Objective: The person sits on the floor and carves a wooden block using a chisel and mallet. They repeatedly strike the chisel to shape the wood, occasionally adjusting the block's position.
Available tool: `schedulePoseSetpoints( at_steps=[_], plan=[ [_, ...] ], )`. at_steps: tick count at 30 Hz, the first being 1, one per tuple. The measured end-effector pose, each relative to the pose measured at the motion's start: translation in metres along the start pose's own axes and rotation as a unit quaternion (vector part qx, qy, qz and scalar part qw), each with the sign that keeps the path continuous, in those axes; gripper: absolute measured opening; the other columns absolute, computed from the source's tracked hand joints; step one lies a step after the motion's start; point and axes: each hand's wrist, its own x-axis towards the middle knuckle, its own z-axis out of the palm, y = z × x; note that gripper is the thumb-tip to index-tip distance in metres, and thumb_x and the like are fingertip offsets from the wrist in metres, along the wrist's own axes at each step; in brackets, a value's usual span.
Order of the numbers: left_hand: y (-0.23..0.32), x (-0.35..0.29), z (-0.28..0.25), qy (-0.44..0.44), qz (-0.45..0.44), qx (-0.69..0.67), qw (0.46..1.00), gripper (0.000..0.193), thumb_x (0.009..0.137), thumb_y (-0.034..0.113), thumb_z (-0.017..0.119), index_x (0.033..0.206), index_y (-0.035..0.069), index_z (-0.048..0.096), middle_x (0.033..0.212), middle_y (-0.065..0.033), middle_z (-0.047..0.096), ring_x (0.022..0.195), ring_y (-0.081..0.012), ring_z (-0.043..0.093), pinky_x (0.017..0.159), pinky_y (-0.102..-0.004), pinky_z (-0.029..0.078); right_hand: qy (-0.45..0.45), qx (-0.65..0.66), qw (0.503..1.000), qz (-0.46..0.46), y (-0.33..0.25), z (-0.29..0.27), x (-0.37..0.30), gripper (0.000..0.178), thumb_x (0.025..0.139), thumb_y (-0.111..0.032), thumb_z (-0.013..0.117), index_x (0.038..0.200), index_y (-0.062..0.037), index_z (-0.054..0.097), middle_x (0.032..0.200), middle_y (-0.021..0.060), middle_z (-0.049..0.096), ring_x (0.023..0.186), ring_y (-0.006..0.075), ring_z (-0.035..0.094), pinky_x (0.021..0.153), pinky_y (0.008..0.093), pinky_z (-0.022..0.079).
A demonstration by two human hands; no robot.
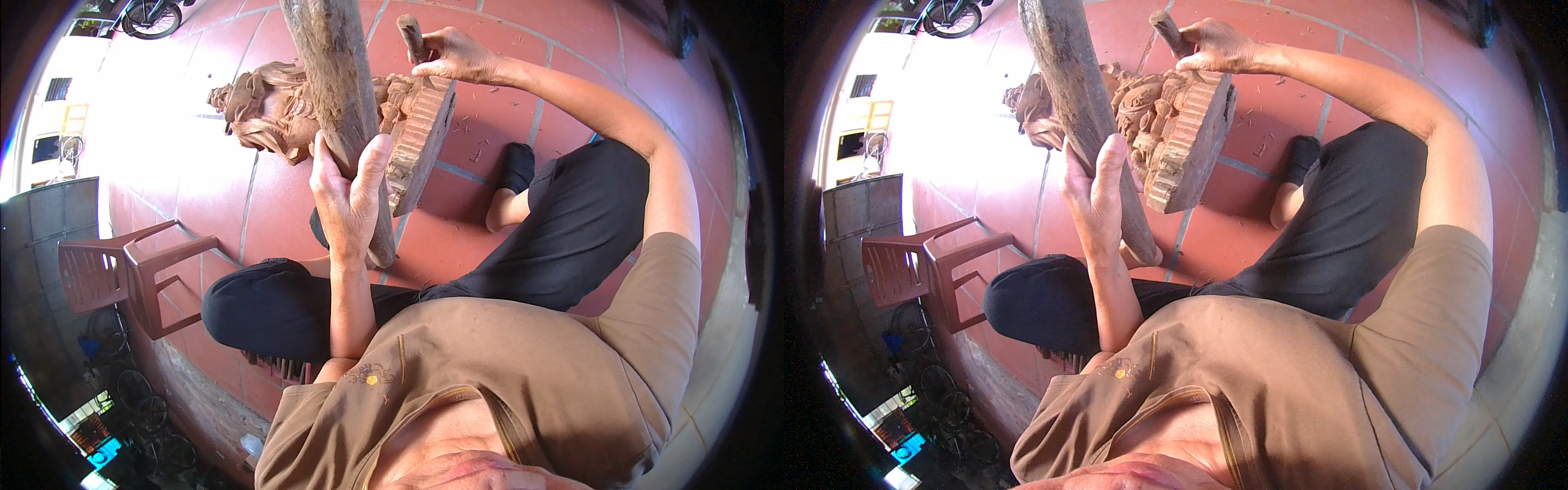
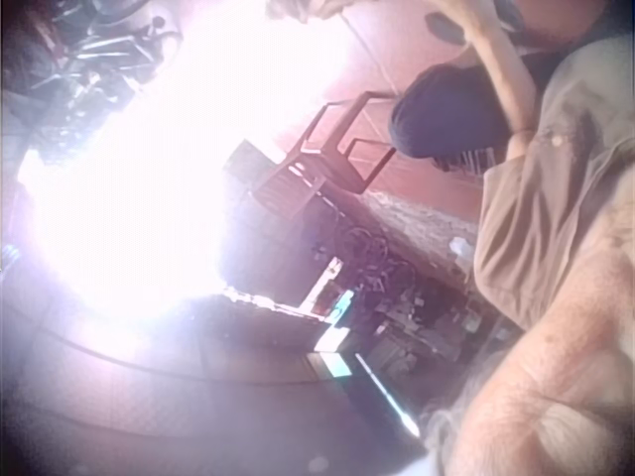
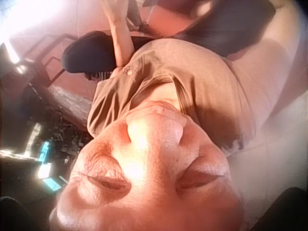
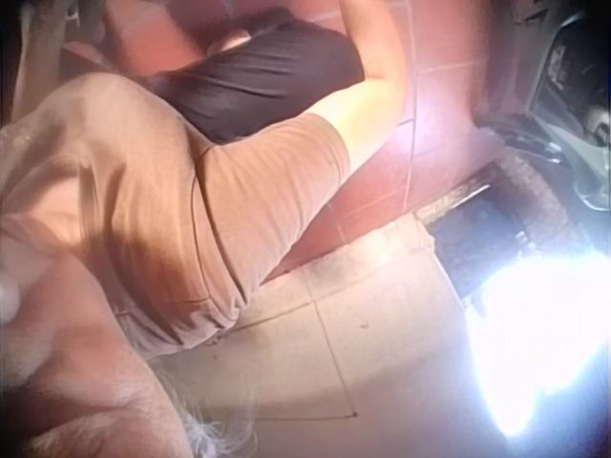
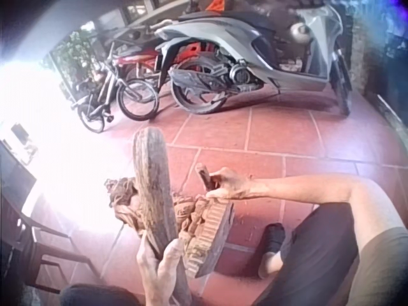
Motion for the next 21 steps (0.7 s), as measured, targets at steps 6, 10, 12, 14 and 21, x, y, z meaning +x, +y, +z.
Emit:
schedulePoseSetpoints(
  at_steps=[6,10,12,14,21],
  plan=[
    [-0.002,0.000,0.003,-0.002,0.009,0.000,1.000,0.041,0.089,0.028,0.073,0.110,-0.002,0.055,0.089,-0.0060,0.063,0.073,-0.0097,0.057,0.065,-0.0248,0.048,-0.002,0.000,1.000,0.008,0.002,0.002,0.000,0.029,0.083,-0.022,0.076,0.096,0.0010,0.065,0.083,0.0085,0.069,0.077,0.0161,0.066,0.076,0.0307,0.055],
    [0.006,-0.002,0.005,-0.010,-0.039,-0.019,0.999,0.040,0.089,0.027,0.072,0.111,-0.002,0.055,0.084,-0.0067,0.062,0.071,-0.0092,0.058,0.063,-0.0248,0.049,-0.002,-0.009,1.000,-0.001,-0.002,0.003,0.003,0.030,0.083,-0.023,0.076,0.095,0.0015,0.065,0.082,0.0091,0.069,0.076,0.0168,0.066,0.075,0.0310,0.054],
    [0.004,0.001,0.009,-0.019,-0.041,0.045,0.998,0.042,0.089,0.027,0.071,0.113,-0.002,0.054,0.085,-0.0102,0.064,0.073,-0.0134,0.060,0.068,-0.0283,0.050,-0.002,0.001,1.000,-0.013,-0.006,0.003,0.004,0.029,0.082,-0.022,0.076,0.095,0.0017,0.065,0.081,0.0092,0.069,0.074,0.0166,0.065,0.074,0.0313,0.054],
    [-0.006,0.009,0.014,-0.028,0.012,0.142,0.989,0.046,0.089,0.030,0.070,0.117,-0.004,0.054,0.089,-0.0173,0.067,0.080,-0.0227,0.064,0.077,-0.0348,0.051,0.011,-0.006,0.999,-0.035,-0.003,0.004,0.004,0.029,0.082,-0.021,0.076,0.095,0.0018,0.065,0.080,0.0095,0.069,0.073,0.0166,0.065,0.073,0.0315,0.054],
    [-0.014,0.002,0.002,-0.050,-0.065,0.063,0.995,0.044,0.089,0.029,0.071,0.113,-0.004,0.054,0.089,-0.0130,0.067,0.074,-0.0194,0.063,0.069,-0.0329,0.052,0.021,0.004,0.999,-0.028,0.000,0.007,0.002,0.027,0.081,-0.019,0.076,0.095,0.0009,0.065,0.080,0.0116,0.068,0.072,0.0182,0.066,0.071,0.0318,0.053]
  ],
)
